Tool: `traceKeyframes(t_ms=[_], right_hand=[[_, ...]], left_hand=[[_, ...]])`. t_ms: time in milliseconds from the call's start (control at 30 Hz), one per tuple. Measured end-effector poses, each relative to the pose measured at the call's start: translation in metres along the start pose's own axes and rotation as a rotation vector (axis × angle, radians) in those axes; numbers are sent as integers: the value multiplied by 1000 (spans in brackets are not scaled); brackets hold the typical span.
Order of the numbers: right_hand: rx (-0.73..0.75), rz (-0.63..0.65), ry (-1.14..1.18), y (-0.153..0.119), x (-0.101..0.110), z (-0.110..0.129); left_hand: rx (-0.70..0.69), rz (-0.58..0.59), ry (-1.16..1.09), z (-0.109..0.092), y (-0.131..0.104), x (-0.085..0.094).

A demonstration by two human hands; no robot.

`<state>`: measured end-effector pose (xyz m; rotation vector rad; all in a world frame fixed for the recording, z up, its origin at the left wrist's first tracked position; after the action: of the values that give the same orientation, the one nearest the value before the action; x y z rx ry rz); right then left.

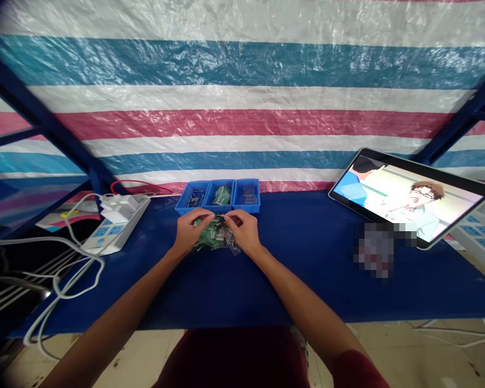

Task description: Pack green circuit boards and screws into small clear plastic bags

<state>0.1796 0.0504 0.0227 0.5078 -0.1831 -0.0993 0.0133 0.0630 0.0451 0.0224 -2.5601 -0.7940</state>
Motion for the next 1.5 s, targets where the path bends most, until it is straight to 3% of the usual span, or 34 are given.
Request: traceKeyframes(t_ms=[200, 500, 767, 1100, 1333, 1500], right_hand=[[121, 40, -128, -1, -4, 6], [137, 21, -140, -1, -3, 9], [133, 0, -186, -1, -1, 10], [102, 29, -221, -1, -1, 7], [121, -8, -285, -1, 2, 8], [75, -23, -412, 4, 10, 2]], left_hand=[[125, 51, -189, 12, 0, -7], [235, 102, -267, 16, 0, -13], [173, 28, -184, 11, -1, -5], [-41, 10, 104, -2, -2, 0], [-34, -50, 174, 0, 0, 5], [-49, -21, 227, 3, 2, 2]])
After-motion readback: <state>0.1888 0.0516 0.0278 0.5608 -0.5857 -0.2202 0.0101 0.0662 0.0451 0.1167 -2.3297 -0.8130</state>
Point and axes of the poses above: each hand's wrist, its own y-axis towards the middle knuckle, its own x-axis out of the back of the hand, z = x × y, the point moved 8 cm from there along y, towards the middle knuckle, and after that the axes turned 4 degrees about x, right-handed, at the moved point
